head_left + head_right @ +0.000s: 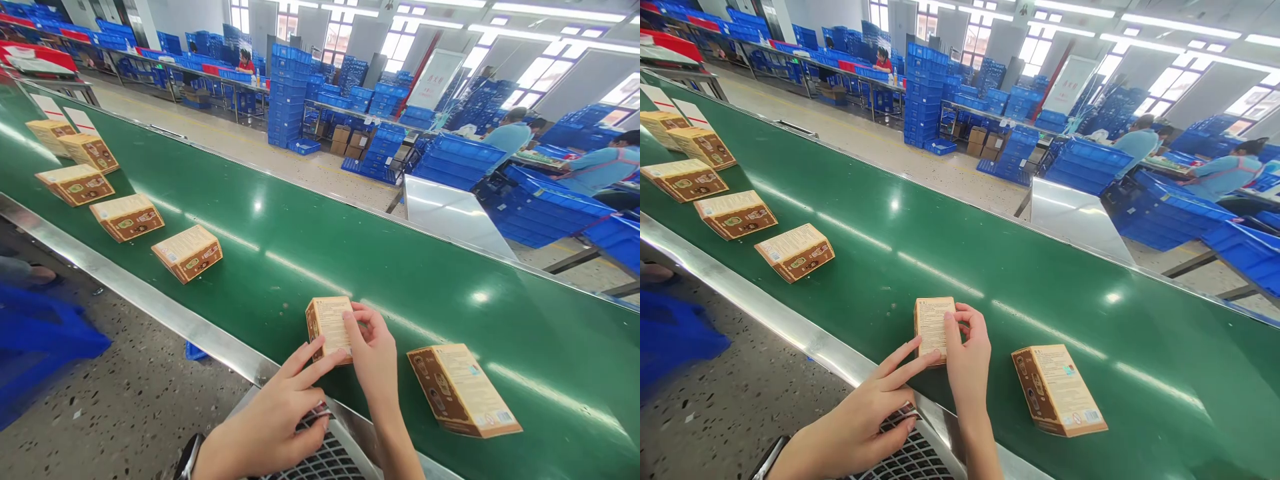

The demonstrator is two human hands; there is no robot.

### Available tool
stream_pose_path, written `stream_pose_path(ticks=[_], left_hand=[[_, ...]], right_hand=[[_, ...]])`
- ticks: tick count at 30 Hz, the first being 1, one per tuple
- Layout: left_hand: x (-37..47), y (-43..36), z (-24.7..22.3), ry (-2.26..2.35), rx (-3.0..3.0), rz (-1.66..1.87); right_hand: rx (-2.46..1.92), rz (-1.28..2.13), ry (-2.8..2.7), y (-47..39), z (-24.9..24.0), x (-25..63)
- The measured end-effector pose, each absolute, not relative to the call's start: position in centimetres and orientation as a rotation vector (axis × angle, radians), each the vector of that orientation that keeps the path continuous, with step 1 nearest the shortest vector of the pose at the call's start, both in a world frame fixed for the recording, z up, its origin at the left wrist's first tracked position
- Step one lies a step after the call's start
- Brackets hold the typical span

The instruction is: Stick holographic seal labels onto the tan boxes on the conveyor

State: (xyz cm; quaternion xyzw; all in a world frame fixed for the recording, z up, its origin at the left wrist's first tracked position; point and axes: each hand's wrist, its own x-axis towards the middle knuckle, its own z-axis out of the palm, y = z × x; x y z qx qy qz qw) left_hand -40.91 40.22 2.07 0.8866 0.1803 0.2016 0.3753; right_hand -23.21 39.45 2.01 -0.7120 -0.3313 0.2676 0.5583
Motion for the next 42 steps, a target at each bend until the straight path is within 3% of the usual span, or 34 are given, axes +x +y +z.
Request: stream_pose_path(ticks=[13, 17, 20, 24, 37, 42], left_hand=[[-40.2, 39.5, 1.8, 0.387, 2.146, 0.485], [-41.1, 39.2, 1.0, 0.634, 1.888, 0.582], [-41.3, 39.0, 0.8, 0.873, 1.687, 0.558], [-41.0, 39.0, 1.2, 0.866, 1.532, 0.589], [-40.8, 38.7, 1.8, 0.903, 1.560, 0.545], [-41.1, 39.1, 1.8, 0.970, 1.569, 0.580]], right_hand=[[-1.911, 0.218, -0.812, 38.2, 2.8, -20.8], [-1.868, 0.014, -1.017, 35.9, 3.7, -21.0], [-1.722, 0.101, -1.314, 33.7, 3.9, -22.7], [-1.534, 0.270, -1.653, 32.3, 2.6, -24.7], [-1.429, -0.189, -1.859, 33.7, 2.9, -24.9], [-1.388, 0.015, -1.811, 33.5, 3.0, -25.2]])
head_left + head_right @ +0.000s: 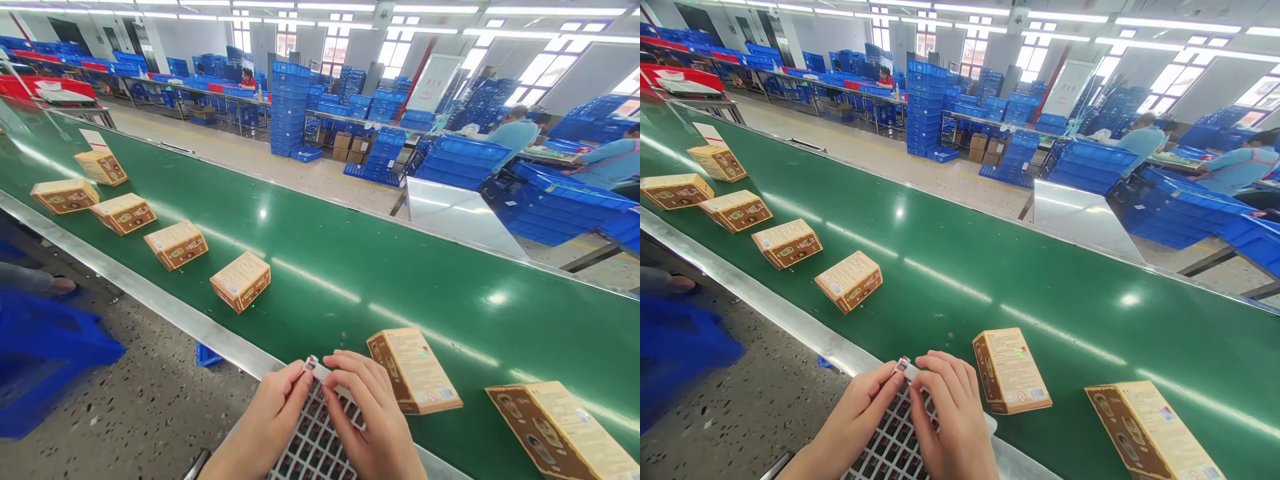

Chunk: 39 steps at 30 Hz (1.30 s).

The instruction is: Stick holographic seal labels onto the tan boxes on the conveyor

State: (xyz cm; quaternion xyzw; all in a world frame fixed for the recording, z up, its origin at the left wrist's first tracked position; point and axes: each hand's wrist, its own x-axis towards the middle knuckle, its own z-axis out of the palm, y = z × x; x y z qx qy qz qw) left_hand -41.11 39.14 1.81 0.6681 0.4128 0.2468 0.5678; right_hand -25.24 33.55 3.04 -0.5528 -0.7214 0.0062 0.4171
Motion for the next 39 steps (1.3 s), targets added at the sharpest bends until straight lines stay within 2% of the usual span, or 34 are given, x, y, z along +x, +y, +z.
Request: stream_pose_path(ticks=[3, 9, 14, 21, 27, 39], left_hand=[[-42.6, 40.9, 2.1, 1.035, 1.641, 0.694], [-48.1, 46.5, 2.2, 1.176, 1.916, 1.140], [-49.1, 47.1, 1.4, 1.108, 1.772, 0.991], [-45.5, 43.2, 0.4, 1.003, 2.025, 0.850], [-44.2, 42.4, 1.3, 0.941, 2.132, 0.682], [-41.8, 40.8, 0.7, 0.829, 2.140, 0.693]], right_hand=[[-1.460, 0.235, -1.589, 33.0, 3.5, -24.7], [-1.544, 0.590, -1.093, 32.9, 4.0, -22.0], [-1.540, 0.727, -0.853, 34.9, 3.5, -21.1], [-1.330, 0.987, -0.700, 40.2, 3.3, -23.5], [-1.319, 1.098, -0.685, 45.0, 2.6, -26.3], [-1.382, 1.074, -0.694, 44.7, 2.8, -24.6]])
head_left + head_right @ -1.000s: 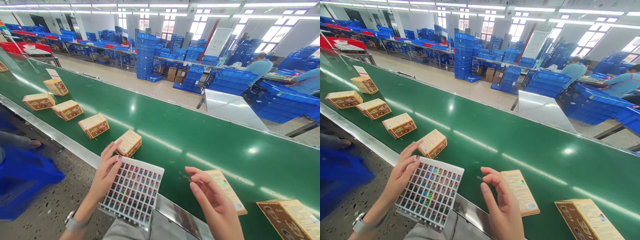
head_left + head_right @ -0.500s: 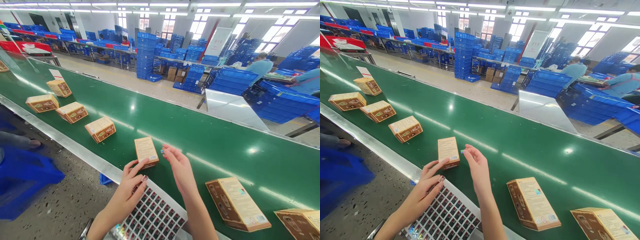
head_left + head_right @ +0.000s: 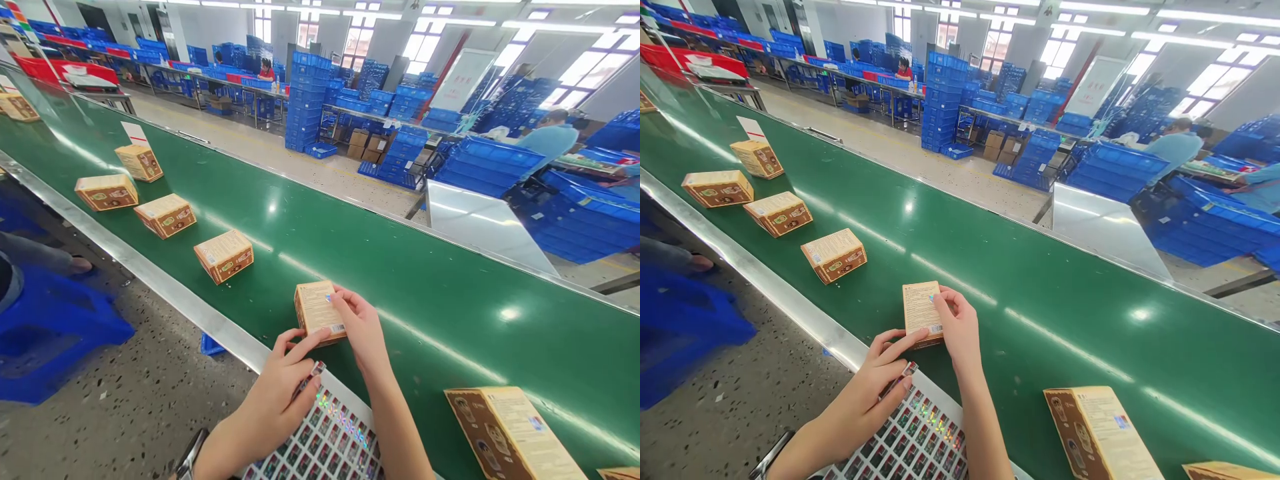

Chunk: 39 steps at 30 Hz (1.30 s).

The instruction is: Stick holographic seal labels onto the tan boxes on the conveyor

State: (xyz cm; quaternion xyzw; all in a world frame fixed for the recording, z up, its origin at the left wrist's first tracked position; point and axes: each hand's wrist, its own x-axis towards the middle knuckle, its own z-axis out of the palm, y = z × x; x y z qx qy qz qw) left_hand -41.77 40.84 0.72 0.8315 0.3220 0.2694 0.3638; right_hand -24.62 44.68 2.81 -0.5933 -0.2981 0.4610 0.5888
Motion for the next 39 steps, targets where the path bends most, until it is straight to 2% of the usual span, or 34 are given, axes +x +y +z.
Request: stream_pose_path(ticks=[5, 11, 17, 22, 25, 29, 39], left_hand=[[-41.3, 40.4, 1.7, 0.803, 2.151, 0.609], [-40.6, 40.0, 1.8, 0.760, 2.162, 0.589], [-40.0, 39.7, 1.9, 0.692, 2.121, 0.573], [-40.5, 39.1, 1.0, 0.657, 1.978, 0.678], [-40.8, 38.7, 0.8, 0.727, 1.848, 0.763], [-40.8, 38.7, 1.3, 0.826, 1.728, 0.751], [-40.6, 38.4, 1.8, 0.819, 1.742, 0.628]], right_hand=[[-1.435, 0.995, -0.764, 43.9, 2.4, -24.0], [-1.620, 0.714, -0.907, 42.7, 2.2, -23.7], [-1.748, 0.594, -0.843, 42.5, 3.0, -22.9], [-1.840, 0.369, -0.985, 40.7, 4.0, -21.9], [-1.776, 0.276, -1.241, 37.9, 4.9, -22.3], [-1.502, 0.363, -1.651, 34.8, 5.3, -23.7], [-1.367, 0.051, -1.846, 34.6, 4.1, -24.7]])
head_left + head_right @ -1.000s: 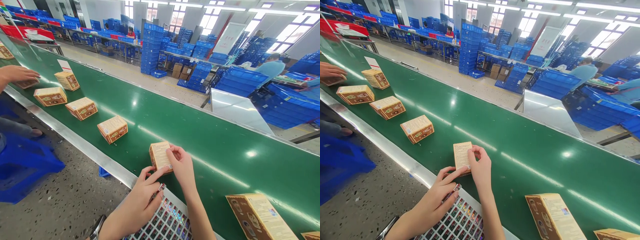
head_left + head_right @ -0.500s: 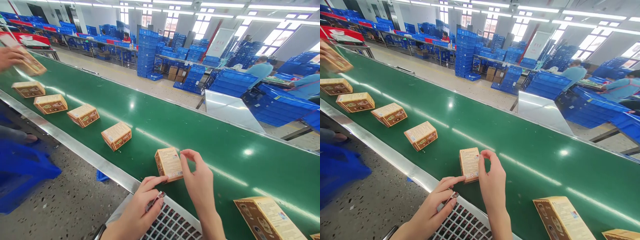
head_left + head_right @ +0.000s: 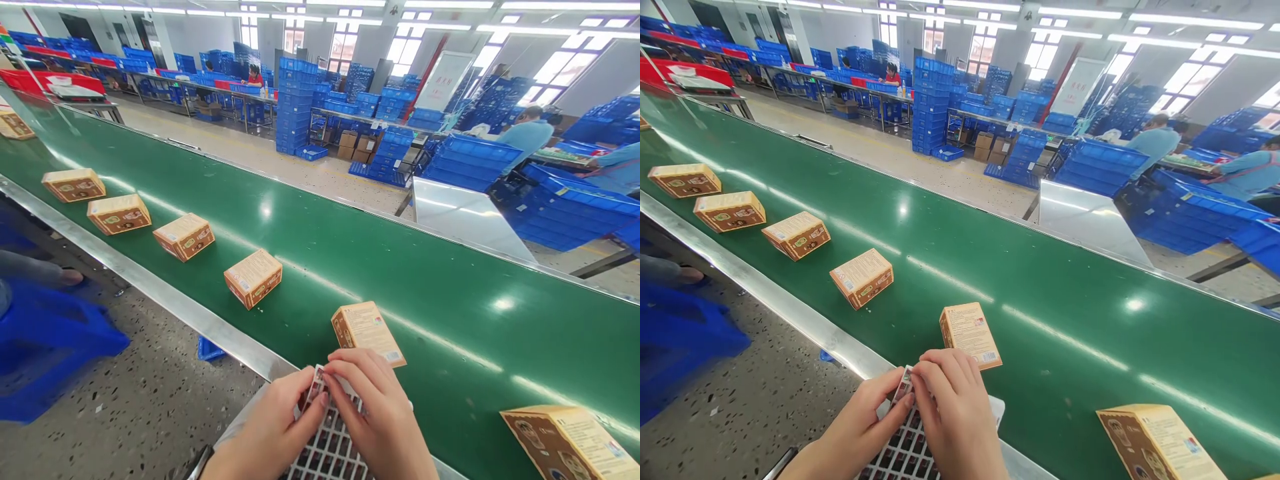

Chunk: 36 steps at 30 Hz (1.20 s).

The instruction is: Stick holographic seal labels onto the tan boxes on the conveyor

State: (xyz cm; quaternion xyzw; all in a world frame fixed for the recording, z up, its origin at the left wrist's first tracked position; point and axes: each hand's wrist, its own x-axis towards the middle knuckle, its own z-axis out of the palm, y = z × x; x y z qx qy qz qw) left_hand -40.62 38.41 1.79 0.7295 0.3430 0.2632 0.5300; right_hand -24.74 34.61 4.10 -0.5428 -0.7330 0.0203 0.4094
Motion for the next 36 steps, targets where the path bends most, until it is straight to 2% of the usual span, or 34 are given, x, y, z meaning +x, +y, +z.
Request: stream_pose_path(ticks=[3, 7, 13, 18, 23, 28, 36], left_hand=[[-40.7, 38.5, 1.7, 0.901, 1.692, 0.598], [-42.3, 40.0, 1.8, 1.034, 1.702, 0.625], [-46.8, 45.7, 2.3, 1.140, 2.022, 1.059], [-47.7, 47.3, 1.7, 1.013, 1.977, 0.859], [-45.8, 43.6, 0.7, 0.946, 2.065, 0.859], [-43.8, 41.0, 1.5, 0.846, 2.192, 0.667], [-42.8, 40.7, 3.0, 0.725, 2.152, 0.552]], right_hand=[[-1.311, 0.024, -1.842, 34.6, 4.2, -24.7], [-1.320, 0.175, -1.713, 34.3, 4.5, -24.0], [-1.583, 0.408, -1.195, 34.5, 4.1, -22.0], [-1.622, 0.654, -0.935, 35.9, 3.2, -22.1], [-1.500, 0.796, -0.842, 38.9, 3.5, -23.8], [-1.381, 0.937, -0.722, 42.3, 3.5, -25.7], [-1.391, 0.931, -0.656, 42.3, 2.2, -25.8]])
